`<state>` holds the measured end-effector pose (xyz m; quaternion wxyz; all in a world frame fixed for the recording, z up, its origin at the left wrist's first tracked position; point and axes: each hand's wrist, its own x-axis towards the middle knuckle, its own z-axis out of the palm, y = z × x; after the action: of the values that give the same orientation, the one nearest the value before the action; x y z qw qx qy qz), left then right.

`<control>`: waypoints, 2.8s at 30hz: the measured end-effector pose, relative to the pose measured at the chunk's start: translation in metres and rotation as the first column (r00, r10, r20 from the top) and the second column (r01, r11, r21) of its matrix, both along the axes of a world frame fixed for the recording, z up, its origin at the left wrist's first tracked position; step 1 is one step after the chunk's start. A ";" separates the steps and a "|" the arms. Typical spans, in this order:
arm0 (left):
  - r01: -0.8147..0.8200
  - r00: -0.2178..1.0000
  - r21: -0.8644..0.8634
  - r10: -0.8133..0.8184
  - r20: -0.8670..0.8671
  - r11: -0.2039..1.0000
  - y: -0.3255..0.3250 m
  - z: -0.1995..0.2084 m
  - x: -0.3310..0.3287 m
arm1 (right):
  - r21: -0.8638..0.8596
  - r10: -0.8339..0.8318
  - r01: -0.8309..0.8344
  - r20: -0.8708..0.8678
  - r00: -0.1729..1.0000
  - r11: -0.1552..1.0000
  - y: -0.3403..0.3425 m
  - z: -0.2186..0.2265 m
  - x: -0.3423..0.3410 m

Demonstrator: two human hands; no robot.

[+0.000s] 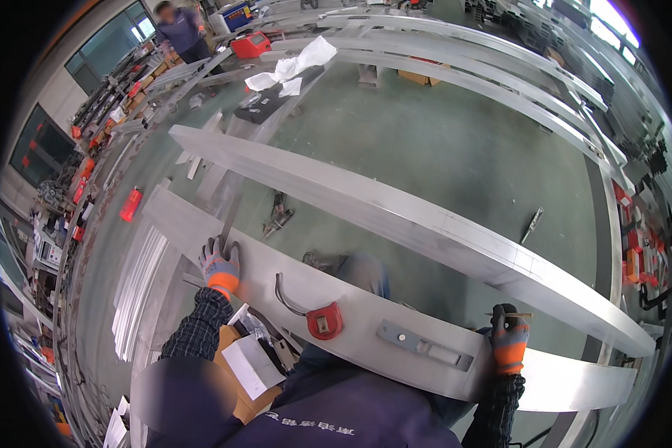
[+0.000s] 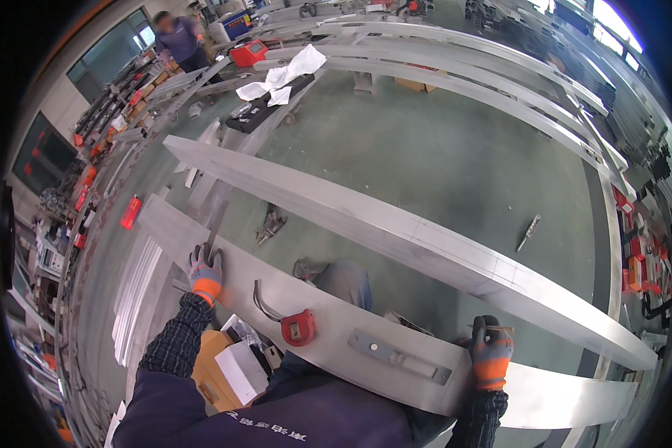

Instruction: The person measures and marks a long metal beam using a tape measure, pencil, and metal ruler. They repeatedly measure distances, make marks, and align the ruler to draw straight lines on the beam's surface.

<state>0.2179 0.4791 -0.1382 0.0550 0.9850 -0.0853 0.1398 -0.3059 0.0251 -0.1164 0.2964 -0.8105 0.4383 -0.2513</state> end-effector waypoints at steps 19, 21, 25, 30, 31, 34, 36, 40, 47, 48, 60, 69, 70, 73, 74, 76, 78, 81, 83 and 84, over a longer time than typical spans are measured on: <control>0.014 0.999 0.148 -0.020 0.038 0.989 0.057 -0.031 0.049 | -0.114 -0.011 0.013 0.026 1.000 0.993 0.000 -0.014 0.002; 0.033 0.999 0.099 -0.036 0.027 0.994 0.056 -0.048 0.054 | -0.065 0.031 -0.028 0.050 0.998 0.997 0.005 0.009 0.012; 0.006 1.000 -0.005 -0.006 -0.019 1.000 0.030 -0.034 0.038 | -0.040 0.002 -0.001 0.008 1.000 0.999 0.003 0.014 0.009; 0.118 0.993 0.099 -0.119 0.012 0.988 0.043 -0.039 0.051 | -0.055 -0.001 0.003 0.035 0.999 0.998 0.005 0.011 0.007; 0.108 0.994 0.083 -0.107 -0.016 0.991 0.041 -0.040 0.050 | -0.051 -0.011 0.012 0.014 1.000 0.999 0.006 0.012 0.007; 0.127 0.992 0.117 -0.127 -0.010 0.985 0.053 -0.044 0.055 | -0.025 -0.021 0.021 -0.017 1.000 0.999 0.008 0.016 0.008; 0.204 0.966 0.238 -0.234 0.107 0.950 0.070 -0.052 0.072 | -0.001 -0.009 0.009 0.005 1.000 1.000 0.006 0.017 0.011; 0.149 0.988 0.073 -0.151 0.020 0.986 0.061 -0.054 0.070 | -0.080 -0.002 0.002 0.002 1.000 0.997 0.006 0.012 0.006; 0.014 0.999 -0.038 -0.015 -0.040 0.999 0.014 -0.010 0.026 | -0.018 -0.007 0.007 0.023 1.000 1.000 0.003 0.006 0.004; 0.018 0.999 -0.050 -0.019 -0.027 0.999 0.018 -0.011 0.029 | -0.023 -0.003 0.003 0.030 1.000 1.000 0.003 0.005 0.005; 0.188 0.981 -0.014 -0.187 0.049 0.982 0.051 -0.041 0.059 | 0.036 0.004 -0.003 -0.034 0.999 0.999 0.005 0.015 0.008; 0.107 0.994 -0.100 -0.106 0.011 0.989 0.039 -0.038 0.049 | 0.024 -0.008 0.009 -0.026 1.000 1.000 0.006 0.017 0.008; 0.113 0.994 -0.094 -0.112 0.013 0.989 0.037 -0.036 0.048 | 0.019 -0.014 0.014 -0.006 1.000 1.000 0.006 0.015 0.008; 0.128 0.992 -0.039 -0.127 0.025 0.991 0.043 -0.033 0.050 | 0.002 -0.009 0.009 0.012 1.000 1.000 0.005 0.015 0.008; 0.133 0.991 0.001 -0.133 0.029 0.991 0.048 -0.033 0.055 | 0.009 -0.004 0.004 0.008 1.000 1.000 0.005 0.015 0.008; 0.117 0.993 0.008 -0.117 0.019 0.993 0.044 -0.031 0.051 | 0.019 0.003 -0.003 -0.008 1.000 1.000 0.004 0.015 0.007; 0.075 0.997 -0.054 -0.076 -0.007 0.996 0.028 -0.021 0.035 | -0.016 0.006 -0.006 -0.003 1.000 1.000 0.004 0.014 0.006; 0.056 0.998 -0.050 -0.056 -0.006 0.997 0.026 -0.020 0.030 | -0.027 0.012 -0.012 0.017 1.000 1.000 0.004 0.014 0.007; 0.073 0.997 -0.042 -0.072 0.011 0.996 0.042 -0.028 0.042 | -0.008 0.010 -0.010 0.009 1.000 1.000 0.006 0.016 0.011; 0.081 0.997 -0.040 -0.080 0.017 0.996 0.050 -0.036 0.050 | 0.006 0.003 -0.003 -0.010 1.000 1.000 0.007 0.017 0.013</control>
<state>0.2677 0.5294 -0.1739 0.0797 0.9783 -0.1226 0.1467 -0.2927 0.0323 -0.0991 0.2971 -0.8116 0.4392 -0.2453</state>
